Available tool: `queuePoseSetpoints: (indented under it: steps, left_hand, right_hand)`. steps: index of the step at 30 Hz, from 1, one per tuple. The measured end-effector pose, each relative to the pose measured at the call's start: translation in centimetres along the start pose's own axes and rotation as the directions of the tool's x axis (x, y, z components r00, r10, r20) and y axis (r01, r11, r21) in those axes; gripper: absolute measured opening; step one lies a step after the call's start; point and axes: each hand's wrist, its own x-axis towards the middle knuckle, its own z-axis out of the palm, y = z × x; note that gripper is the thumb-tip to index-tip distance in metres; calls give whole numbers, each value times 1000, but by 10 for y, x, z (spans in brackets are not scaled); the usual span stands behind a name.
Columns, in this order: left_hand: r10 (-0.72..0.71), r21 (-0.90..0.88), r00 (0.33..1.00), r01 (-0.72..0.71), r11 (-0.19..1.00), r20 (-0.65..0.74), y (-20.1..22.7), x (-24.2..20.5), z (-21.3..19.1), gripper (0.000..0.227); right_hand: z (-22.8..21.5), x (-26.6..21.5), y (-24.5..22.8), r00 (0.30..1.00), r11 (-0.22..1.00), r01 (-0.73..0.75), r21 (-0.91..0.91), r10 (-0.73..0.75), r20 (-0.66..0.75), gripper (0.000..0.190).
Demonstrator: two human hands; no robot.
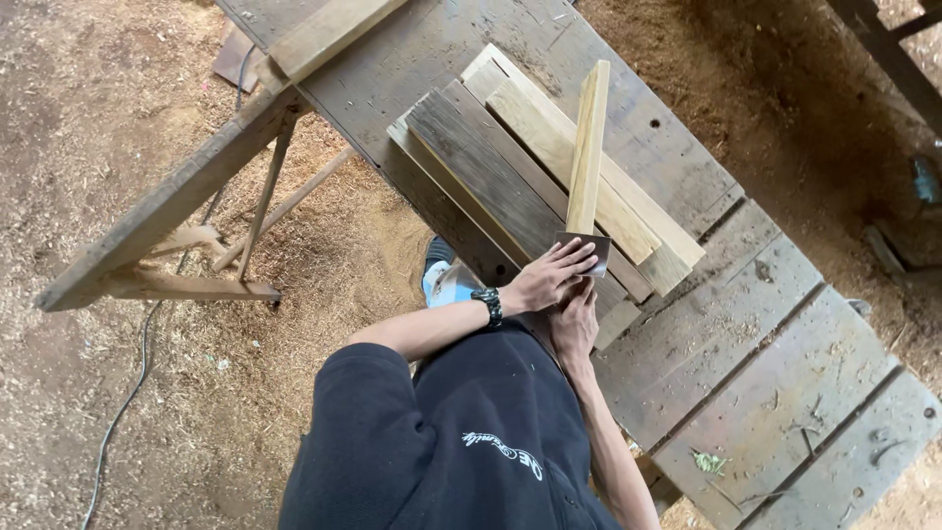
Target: The person sands wooden planks one by one using a piece of sandpaper on a wooden workbench, turning and moving the planks to sand different sections.
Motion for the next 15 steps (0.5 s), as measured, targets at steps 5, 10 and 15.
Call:
queuePoseSetpoints:
  steps: [5,10,15]
  left_hand:
    - [30,118,992,-16,993,-119,-54,56,19,52]
    - [-127,-10,992,127,992,-28,-74,120,27,50]
    - [-134,28,988,132,991,72,-41,106,37,49]
  right_hand:
    - [-11,3,-1,974,985,-170,-22,171,147,71]
    - [-7,1,15,975,981,-193,18,190,113,76]
    - [4,-11,21,920,915,-374,154,345,187,79]
